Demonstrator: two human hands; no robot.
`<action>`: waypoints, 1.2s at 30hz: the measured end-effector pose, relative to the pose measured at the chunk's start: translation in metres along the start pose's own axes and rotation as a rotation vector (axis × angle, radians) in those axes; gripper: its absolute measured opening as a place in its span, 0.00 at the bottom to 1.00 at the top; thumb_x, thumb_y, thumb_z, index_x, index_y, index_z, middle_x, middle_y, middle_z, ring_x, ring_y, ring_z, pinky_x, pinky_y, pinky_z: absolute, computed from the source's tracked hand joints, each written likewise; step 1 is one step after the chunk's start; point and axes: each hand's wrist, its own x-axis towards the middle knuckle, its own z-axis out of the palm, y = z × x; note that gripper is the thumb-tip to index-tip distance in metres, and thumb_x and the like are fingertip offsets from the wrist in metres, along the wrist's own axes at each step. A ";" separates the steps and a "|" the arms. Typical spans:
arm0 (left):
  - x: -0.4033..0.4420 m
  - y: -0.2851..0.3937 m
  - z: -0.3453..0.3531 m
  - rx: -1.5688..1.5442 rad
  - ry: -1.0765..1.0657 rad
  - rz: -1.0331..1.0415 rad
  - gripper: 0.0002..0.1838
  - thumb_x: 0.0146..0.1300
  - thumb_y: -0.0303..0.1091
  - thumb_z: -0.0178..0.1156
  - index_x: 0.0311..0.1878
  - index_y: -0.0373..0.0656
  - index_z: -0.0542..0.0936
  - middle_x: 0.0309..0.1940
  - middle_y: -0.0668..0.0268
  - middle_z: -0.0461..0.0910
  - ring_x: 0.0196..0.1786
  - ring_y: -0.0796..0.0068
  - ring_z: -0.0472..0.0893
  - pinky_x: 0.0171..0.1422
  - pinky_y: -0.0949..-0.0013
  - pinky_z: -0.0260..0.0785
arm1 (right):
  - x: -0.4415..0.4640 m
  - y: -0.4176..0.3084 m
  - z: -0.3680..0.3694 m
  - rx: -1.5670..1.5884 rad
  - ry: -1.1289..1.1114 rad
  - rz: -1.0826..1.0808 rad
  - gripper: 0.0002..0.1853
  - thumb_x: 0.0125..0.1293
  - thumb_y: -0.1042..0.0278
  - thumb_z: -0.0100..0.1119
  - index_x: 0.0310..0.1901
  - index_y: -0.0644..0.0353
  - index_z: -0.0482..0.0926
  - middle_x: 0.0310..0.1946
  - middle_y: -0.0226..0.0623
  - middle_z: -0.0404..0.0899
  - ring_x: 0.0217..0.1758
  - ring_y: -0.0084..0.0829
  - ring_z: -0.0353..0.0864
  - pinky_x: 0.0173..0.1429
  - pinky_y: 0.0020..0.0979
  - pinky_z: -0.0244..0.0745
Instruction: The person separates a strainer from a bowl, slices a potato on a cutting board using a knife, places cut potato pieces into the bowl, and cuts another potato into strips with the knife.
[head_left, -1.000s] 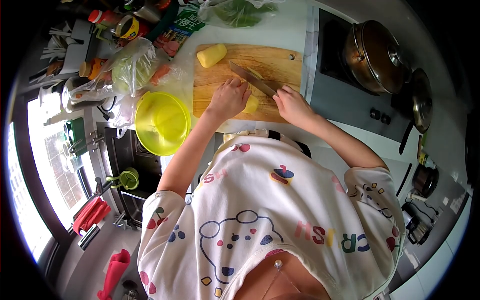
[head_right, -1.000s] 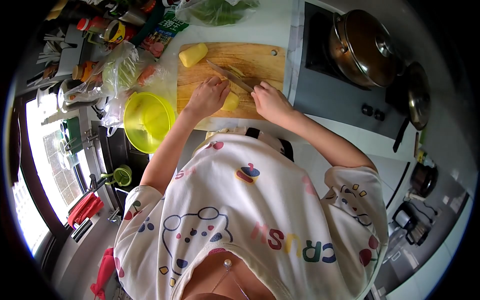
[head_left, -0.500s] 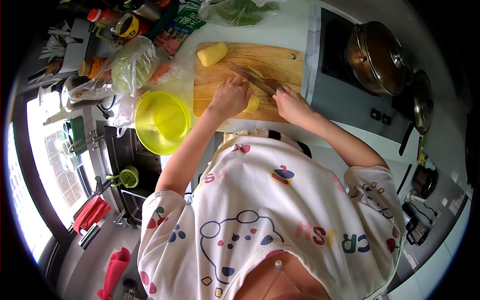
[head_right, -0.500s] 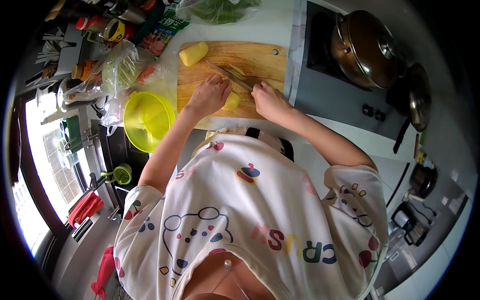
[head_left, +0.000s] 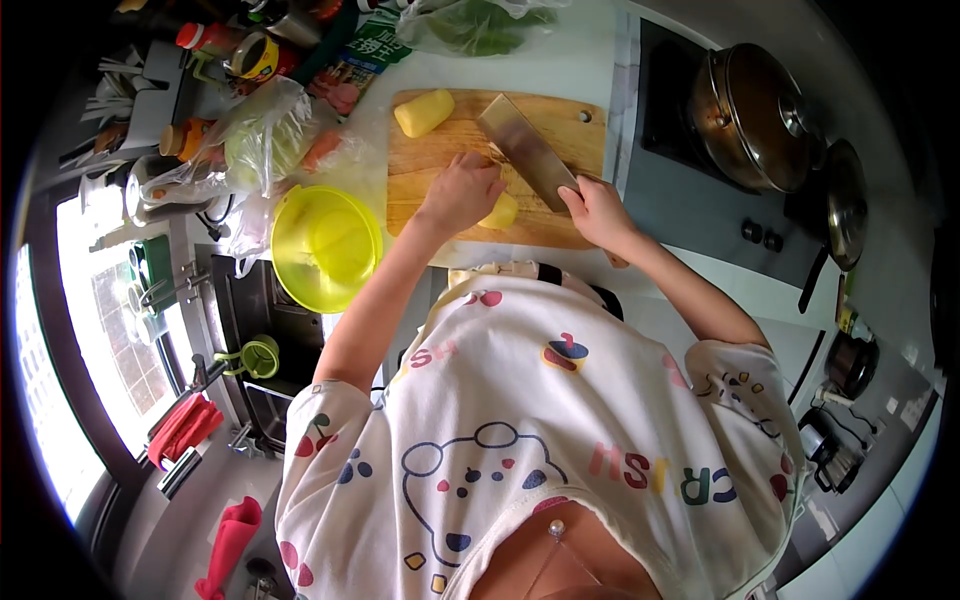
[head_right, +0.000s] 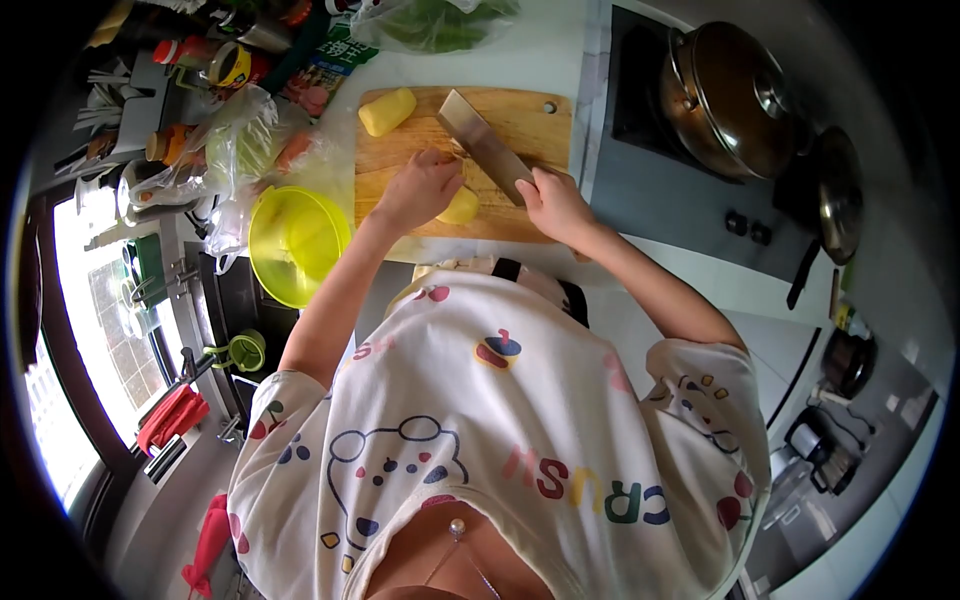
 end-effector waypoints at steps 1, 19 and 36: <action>0.003 -0.006 0.003 -0.121 0.016 -0.018 0.10 0.67 0.34 0.60 0.49 0.43 0.81 0.42 0.55 0.81 0.49 0.53 0.81 0.56 0.58 0.74 | -0.001 0.001 -0.002 0.015 -0.002 0.022 0.19 0.73 0.61 0.56 0.30 0.70 0.69 0.28 0.57 0.76 0.30 0.58 0.74 0.36 0.47 0.71; 0.050 0.021 -0.006 -2.184 -0.142 -0.573 0.52 0.66 0.79 0.36 0.75 0.41 0.63 0.73 0.53 0.66 0.73 0.49 0.66 0.77 0.45 0.54 | 0.001 -0.015 -0.026 0.916 -0.247 0.394 0.12 0.76 0.62 0.55 0.45 0.64 0.72 0.29 0.27 0.74 0.20 0.17 0.66 0.22 0.23 0.64; 0.050 0.018 0.008 -2.352 -0.154 -0.551 0.56 0.60 0.84 0.33 0.76 0.44 0.62 0.75 0.54 0.63 0.76 0.48 0.61 0.79 0.42 0.49 | -0.003 -0.004 -0.024 0.828 -0.283 0.363 0.13 0.77 0.60 0.54 0.44 0.63 0.72 0.24 0.26 0.70 0.19 0.16 0.66 0.22 0.23 0.64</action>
